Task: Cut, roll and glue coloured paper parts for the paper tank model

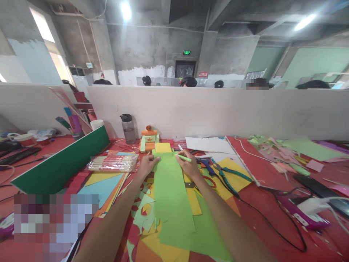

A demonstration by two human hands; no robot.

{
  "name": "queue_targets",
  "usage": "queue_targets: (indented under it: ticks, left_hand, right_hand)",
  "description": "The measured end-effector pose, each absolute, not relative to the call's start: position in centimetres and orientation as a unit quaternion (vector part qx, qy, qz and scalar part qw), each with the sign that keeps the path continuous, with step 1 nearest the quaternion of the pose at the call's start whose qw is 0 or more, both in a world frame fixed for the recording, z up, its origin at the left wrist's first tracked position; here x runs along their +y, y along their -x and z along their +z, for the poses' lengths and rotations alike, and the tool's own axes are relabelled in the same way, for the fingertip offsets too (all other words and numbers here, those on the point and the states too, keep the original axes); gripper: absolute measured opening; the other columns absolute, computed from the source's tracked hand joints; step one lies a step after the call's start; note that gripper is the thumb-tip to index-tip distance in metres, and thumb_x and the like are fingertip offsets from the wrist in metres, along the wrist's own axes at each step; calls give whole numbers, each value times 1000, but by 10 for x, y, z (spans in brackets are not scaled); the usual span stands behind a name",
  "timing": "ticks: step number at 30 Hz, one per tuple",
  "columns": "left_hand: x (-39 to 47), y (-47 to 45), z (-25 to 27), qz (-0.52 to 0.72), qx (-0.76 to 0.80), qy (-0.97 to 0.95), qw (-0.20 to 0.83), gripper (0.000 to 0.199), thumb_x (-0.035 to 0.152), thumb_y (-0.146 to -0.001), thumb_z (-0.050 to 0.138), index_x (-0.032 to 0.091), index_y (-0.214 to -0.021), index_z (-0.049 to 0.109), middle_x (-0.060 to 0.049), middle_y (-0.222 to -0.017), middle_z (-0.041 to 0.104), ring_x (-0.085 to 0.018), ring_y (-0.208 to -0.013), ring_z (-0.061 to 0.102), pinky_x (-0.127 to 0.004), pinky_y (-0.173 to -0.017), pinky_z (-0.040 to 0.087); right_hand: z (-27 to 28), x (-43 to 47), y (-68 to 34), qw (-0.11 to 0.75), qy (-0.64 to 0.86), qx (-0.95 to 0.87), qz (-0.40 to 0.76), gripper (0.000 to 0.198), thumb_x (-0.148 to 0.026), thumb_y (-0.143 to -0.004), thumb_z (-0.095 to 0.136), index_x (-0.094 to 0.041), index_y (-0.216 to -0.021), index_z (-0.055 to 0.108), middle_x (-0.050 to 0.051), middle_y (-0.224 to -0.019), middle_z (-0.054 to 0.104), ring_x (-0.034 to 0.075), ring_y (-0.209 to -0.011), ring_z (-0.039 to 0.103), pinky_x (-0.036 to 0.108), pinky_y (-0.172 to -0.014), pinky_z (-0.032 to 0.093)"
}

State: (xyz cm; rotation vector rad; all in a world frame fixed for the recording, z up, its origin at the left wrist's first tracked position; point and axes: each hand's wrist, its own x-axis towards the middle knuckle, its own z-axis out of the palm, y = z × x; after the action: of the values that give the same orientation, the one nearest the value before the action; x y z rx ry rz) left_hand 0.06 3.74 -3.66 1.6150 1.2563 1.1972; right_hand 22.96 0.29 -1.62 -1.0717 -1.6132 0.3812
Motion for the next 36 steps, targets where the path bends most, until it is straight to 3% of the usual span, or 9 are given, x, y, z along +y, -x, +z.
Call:
queue_targets:
  ticks: [6, 11, 17, 22, 36]
  left_hand:
    - [40, -1, -39, 468, 489, -635, 372, 49, 64, -66, 71, 16, -62, 62, 3, -51, 50, -14, -53, 46, -25, -49, 31]
    - [41, 0, -41, 467, 489, -637, 371, 50, 64, -67, 70, 15, -62, 62, 3, -52, 49, -13, -52, 44, -24, -49, 30]
    - [41, 0, -41, 468, 486, -638, 371, 50, 65, -67, 70, 15, -61, 61, 3, -51, 48, -13, -53, 45, -25, -49, 30]
    - [41, 0, -40, 470, 488, -635, 371, 51, 65, -66, 71, 16, -60, 60, 3, -50, 47, -13, -53, 44, -24, -49, 29]
    - [43, 0, -42, 473, 484, -644, 358, 53, 65, -67, 69, 17, -53, 51, 5, -50, 39, -10, -52, 36, -24, -50, 26]
  right_hand:
    - [-15, 3, -229, 560, 448, -678, 158, 16, -38, -87, 61, -23, -89, 62, 4, -88, 71, 21, -82, 67, 30, -73, 52]
    - [-16, 3, -229, 553, 452, -680, 165, 16, -37, -86, 61, -22, -82, 61, 2, -78, 69, 19, -69, 66, 29, -66, 53]
    - [-17, 5, -229, 559, 453, -676, 156, 17, -40, -87, 59, -23, -87, 62, 4, -88, 71, 22, -81, 68, 31, -74, 54]
    - [-17, 4, -230, 550, 454, -683, 155, 17, -39, -86, 60, -23, -80, 61, 2, -76, 69, 20, -67, 65, 30, -66, 53]
    - [-16, 2, -230, 555, 454, -680, 155, 17, -40, -88, 58, -24, -87, 61, 4, -87, 71, 22, -82, 69, 33, -74, 56]
